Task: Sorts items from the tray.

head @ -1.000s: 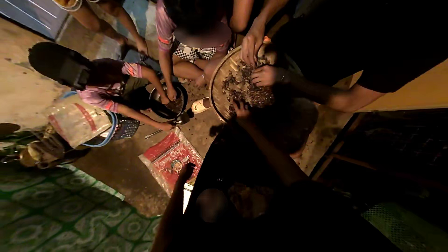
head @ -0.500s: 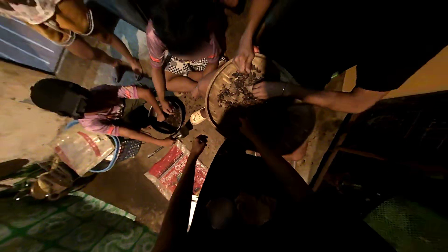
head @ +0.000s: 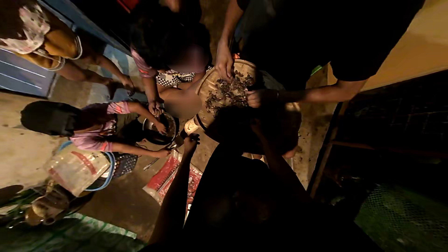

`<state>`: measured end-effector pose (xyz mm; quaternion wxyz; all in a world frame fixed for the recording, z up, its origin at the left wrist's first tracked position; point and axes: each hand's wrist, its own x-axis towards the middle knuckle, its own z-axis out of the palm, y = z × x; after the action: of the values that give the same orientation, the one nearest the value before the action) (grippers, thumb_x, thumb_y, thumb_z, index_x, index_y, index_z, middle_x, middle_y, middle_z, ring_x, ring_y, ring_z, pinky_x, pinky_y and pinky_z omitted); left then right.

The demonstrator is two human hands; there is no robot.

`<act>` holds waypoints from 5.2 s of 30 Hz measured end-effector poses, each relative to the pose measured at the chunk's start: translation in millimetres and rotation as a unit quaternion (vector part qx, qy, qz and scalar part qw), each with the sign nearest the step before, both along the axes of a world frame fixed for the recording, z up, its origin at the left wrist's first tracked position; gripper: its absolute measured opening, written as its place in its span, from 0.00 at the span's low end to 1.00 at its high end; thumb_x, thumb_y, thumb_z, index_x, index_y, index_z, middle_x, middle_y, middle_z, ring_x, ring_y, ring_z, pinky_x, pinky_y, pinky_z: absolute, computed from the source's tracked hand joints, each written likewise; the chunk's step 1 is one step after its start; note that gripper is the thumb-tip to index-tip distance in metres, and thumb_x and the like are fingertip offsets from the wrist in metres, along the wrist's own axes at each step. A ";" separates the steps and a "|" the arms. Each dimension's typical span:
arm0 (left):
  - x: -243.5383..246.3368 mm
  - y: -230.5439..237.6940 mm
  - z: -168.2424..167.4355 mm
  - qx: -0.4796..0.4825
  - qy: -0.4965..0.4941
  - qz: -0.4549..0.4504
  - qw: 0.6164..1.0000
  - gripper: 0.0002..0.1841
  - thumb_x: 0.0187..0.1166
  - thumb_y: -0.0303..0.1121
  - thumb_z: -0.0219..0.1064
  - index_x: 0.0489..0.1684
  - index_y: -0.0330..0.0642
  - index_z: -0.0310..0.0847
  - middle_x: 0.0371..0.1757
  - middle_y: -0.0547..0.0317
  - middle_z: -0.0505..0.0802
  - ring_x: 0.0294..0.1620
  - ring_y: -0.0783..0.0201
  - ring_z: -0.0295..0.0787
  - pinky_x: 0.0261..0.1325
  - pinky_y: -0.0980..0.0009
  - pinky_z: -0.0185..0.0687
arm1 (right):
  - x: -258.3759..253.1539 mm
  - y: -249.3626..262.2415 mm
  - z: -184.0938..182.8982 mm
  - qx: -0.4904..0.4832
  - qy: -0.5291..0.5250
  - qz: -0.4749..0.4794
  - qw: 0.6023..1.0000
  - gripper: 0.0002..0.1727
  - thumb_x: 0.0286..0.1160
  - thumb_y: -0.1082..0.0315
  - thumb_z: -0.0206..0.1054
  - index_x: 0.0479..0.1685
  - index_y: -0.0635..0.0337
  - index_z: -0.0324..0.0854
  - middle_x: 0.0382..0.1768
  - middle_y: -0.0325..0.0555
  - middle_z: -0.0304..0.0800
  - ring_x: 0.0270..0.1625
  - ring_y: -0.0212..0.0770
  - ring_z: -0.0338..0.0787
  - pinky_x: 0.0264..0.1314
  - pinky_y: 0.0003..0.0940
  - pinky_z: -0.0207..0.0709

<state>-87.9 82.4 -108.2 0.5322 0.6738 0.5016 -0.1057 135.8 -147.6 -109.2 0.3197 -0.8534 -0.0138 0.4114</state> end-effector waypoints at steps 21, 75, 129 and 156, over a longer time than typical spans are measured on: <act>236.0 -11.6 -17.4 0.221 0.068 -0.356 0.905 0.31 0.82 0.37 0.68 0.85 0.40 0.65 0.71 0.30 0.83 0.68 0.30 0.83 0.65 0.33 0.77 | -72.7 -84.7 7.4 0.061 -0.099 -0.138 0.984 0.48 0.74 0.72 0.73 0.90 0.76 0.45 0.84 0.73 0.64 0.85 0.58 0.70 0.87 0.46 0.64; 89.4 -73.4 87.7 -0.122 -0.221 -0.106 0.962 0.15 0.91 0.24 0.51 0.65 0.25 0.76 0.50 0.45 0.91 0.44 0.66 0.88 0.54 0.67 0.84 | -40.6 0.6 63.8 0.305 -0.150 0.135 0.931 0.15 0.82 0.75 0.62 0.60 0.77 0.82 0.57 0.67 0.89 0.61 0.53 0.90 0.70 0.45 0.80; 32.4 -101.9 269.5 0.332 -0.542 -0.008 0.772 0.06 0.70 0.24 0.65 0.33 0.28 0.84 0.28 0.65 0.88 0.30 0.87 0.81 0.38 0.87 0.79 | -94.1 47.9 270.6 0.557 -0.352 0.073 0.749 0.05 0.62 0.80 0.67 0.32 0.72 0.87 0.33 0.42 0.88 0.37 0.19 0.84 0.43 0.12 0.79; 17.6 -79.9 290.8 -0.224 -0.556 0.116 0.792 0.20 0.78 0.21 0.51 0.24 0.49 0.90 0.20 0.69 0.90 0.20 0.81 0.82 0.28 0.85 0.78 | -97.5 56.8 272.5 0.627 0.005 0.036 0.778 0.11 0.70 0.72 0.63 0.31 0.44 0.88 0.21 0.21 0.84 0.21 0.16 0.77 0.28 0.14 0.73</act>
<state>-70.3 2.5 182.6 0.8634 0.4152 0.1556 0.2409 38.3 -90.8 163.3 0.7693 -0.4612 -0.2978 0.3268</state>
